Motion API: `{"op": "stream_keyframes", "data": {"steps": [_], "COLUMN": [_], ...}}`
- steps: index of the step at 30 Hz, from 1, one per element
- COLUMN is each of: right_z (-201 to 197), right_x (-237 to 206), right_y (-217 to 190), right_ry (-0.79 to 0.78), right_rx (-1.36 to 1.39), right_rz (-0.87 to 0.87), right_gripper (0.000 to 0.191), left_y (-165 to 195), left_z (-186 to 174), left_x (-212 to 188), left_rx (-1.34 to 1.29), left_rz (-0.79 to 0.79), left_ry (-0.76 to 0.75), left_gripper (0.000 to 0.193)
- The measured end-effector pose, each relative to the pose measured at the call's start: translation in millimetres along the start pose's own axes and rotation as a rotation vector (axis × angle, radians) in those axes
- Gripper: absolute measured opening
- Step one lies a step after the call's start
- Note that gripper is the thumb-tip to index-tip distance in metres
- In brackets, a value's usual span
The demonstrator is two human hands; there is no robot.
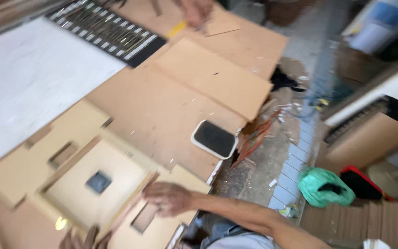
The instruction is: The person assembles a wooden picture frame on a workbench, fitting and pressing the frame pieces together, then sands the frame edges using a sanding block with sandpaper. They walk around the workshop, pick up wooden dowels from a cardboard box, and return to press and adjust the frame joints by hand.
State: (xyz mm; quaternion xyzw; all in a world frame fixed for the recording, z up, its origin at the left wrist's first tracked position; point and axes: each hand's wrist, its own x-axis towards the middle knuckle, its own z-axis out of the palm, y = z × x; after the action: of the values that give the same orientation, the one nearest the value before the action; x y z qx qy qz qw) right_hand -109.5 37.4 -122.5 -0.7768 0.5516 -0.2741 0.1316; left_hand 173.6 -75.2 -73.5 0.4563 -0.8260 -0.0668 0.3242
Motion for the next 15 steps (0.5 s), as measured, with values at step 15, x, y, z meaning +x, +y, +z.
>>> {"op": "stream_keyframes", "data": {"steps": [15], "right_z": [-27], "right_x": [16], "right_y": [16], "right_ry": [0.026], "right_rx": [-0.072], "right_rz": [-0.077], "right_gripper": [0.04], "left_y": [3], "left_z": [62], "left_x": [-76], "left_rx": [-0.116], "left_rz": [-0.533], "left_ry": [0.101], "left_gripper": [0.068]}}
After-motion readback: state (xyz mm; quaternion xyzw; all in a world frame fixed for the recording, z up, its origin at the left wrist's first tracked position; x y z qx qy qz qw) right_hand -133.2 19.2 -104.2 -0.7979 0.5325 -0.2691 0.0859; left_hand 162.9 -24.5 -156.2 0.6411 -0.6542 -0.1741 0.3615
